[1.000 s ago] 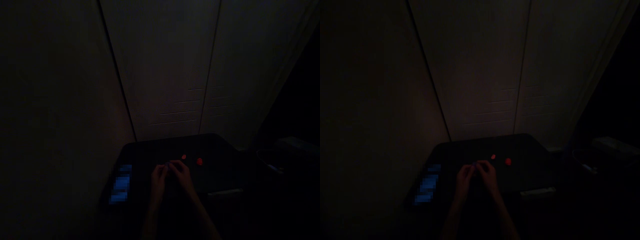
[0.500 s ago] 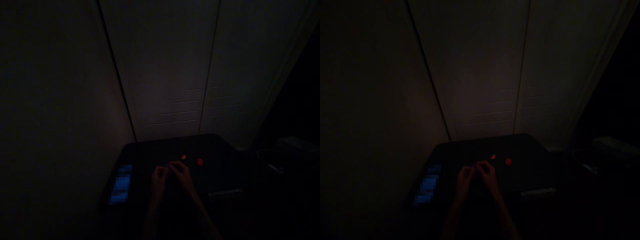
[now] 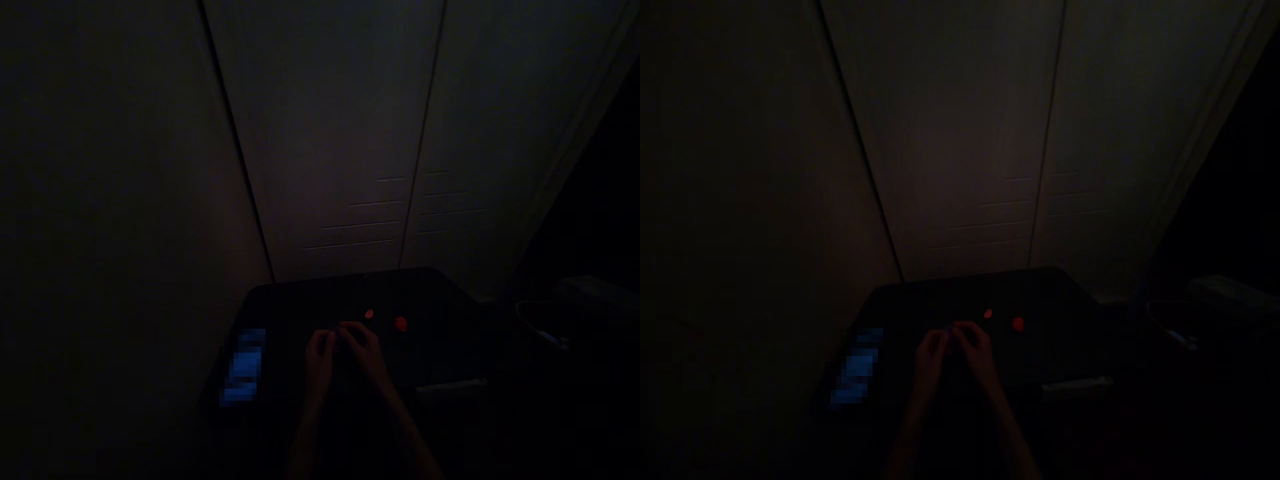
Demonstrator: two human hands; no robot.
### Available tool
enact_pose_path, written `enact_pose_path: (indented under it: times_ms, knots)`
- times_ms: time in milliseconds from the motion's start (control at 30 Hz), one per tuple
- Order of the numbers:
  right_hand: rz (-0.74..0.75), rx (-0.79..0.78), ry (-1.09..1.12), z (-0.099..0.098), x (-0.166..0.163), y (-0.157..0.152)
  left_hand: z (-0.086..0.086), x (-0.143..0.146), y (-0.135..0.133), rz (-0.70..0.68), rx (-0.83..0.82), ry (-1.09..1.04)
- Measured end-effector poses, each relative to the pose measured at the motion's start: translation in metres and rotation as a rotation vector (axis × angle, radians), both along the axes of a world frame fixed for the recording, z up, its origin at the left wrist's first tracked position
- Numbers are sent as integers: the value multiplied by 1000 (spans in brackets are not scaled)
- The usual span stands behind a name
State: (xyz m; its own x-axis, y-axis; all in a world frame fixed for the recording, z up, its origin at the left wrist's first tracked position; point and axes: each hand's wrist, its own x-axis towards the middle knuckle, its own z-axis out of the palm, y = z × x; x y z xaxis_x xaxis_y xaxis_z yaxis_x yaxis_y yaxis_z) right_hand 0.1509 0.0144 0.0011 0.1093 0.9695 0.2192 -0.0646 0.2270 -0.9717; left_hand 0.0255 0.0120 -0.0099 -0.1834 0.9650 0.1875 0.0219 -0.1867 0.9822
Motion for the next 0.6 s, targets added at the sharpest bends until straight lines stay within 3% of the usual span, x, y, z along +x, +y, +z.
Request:
enact_pose_path:
  times_ms: [200,433,533,600]
  knots:
    - [-10,21,-56,-5,0,1,-1,1,1,-34,-9,-64]
    - [4,20,-99,-7,3,4,-6,-1,2,-26,-8,67]
    - [-121,131,-189,-3,-4,-3,-8,0,3,-6,3,121]
    - [-316,255,-325,6,-17,-13,-10,2,4,-7,38,104]
